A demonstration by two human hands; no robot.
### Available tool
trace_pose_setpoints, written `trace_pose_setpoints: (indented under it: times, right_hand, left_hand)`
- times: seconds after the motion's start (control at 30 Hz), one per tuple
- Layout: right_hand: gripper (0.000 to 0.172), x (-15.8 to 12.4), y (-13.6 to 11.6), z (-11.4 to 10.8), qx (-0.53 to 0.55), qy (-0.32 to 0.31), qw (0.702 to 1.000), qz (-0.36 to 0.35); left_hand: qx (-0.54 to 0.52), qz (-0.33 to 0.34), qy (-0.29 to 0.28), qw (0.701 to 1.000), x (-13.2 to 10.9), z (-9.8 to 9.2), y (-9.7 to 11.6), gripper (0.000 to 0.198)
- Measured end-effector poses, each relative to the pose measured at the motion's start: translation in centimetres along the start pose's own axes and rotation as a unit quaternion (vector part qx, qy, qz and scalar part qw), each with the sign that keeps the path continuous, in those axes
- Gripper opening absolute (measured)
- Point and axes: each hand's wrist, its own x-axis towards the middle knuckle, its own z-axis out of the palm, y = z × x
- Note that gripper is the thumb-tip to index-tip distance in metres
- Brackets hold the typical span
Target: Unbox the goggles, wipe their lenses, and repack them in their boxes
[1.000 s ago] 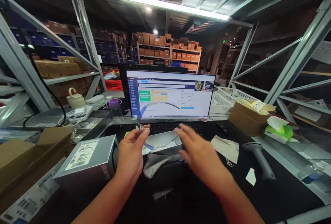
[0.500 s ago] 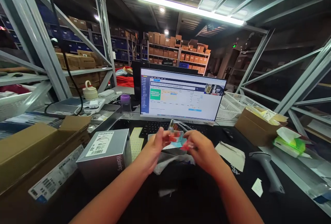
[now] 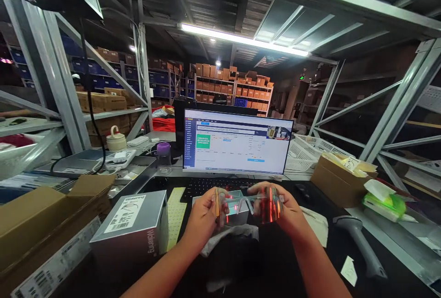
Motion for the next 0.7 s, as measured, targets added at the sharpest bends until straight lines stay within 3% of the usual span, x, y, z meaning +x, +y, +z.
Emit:
trace_pose_setpoints:
  times: [0.07, 0.17, 0.23, 0.3, 0.4, 0.57, 0.63, 0.7]
  right_hand:
    - [0.033, 0.2, 0.2, 0.1, -0.015, 0.058, 0.998, -0.02]
    - [0.022, 0.6, 0.3, -0.5, -0.099, 0.164, 0.975, -0.112]
    - [0.018, 0.5, 0.2, -1.4, -0.173, 0.174, 0.957, -0.157]
    - [0.008, 0.3, 0.1, -2.5, -0.225, 0.131, 0.951, -0.164]
    - [0.007, 0.0, 0.3, -4.0, -0.291, 0.101, 0.941, -0.138]
    - [0.017, -0.3, 1.1, -5.8, -0.28, 0.245, 0.928, -0.034]
    - [0.023, -0.6, 1.0, -6.9, -0.249, 0.317, 0.915, 0.018]
    - [0.029, -1.1, 0.7, -8.5, -0.236, 0.389, 0.889, 0.056]
  left_hand:
    - [-0.036, -0.007, -0.011, 0.999, -0.1, 0.0, 0.0, 0.045]
    - [-0.08, -0.005, -0.014, 0.997, 0.0, -0.1, -0.1, 0.048]
    - [-0.095, 0.001, -0.003, 0.995, 0.0, 0.0, -0.1, 0.049]
    - [-0.101, 0.006, 0.014, 0.995, 0.0, 0.0, 0.1, 0.051]
    - [-0.088, 0.008, 0.025, 0.996, 0.1, 0.1, 0.1, 0.06]
    - [0.017, 0.002, -0.027, 0.999, 0.0, 0.5, -1.3, 0.084]
    - [0.098, -0.003, -0.055, 0.994, -0.5, 0.9, -2.0, 0.075]
    - [0.201, 0.001, -0.083, 0.976, -1.1, 1.4, -2.2, 0.046]
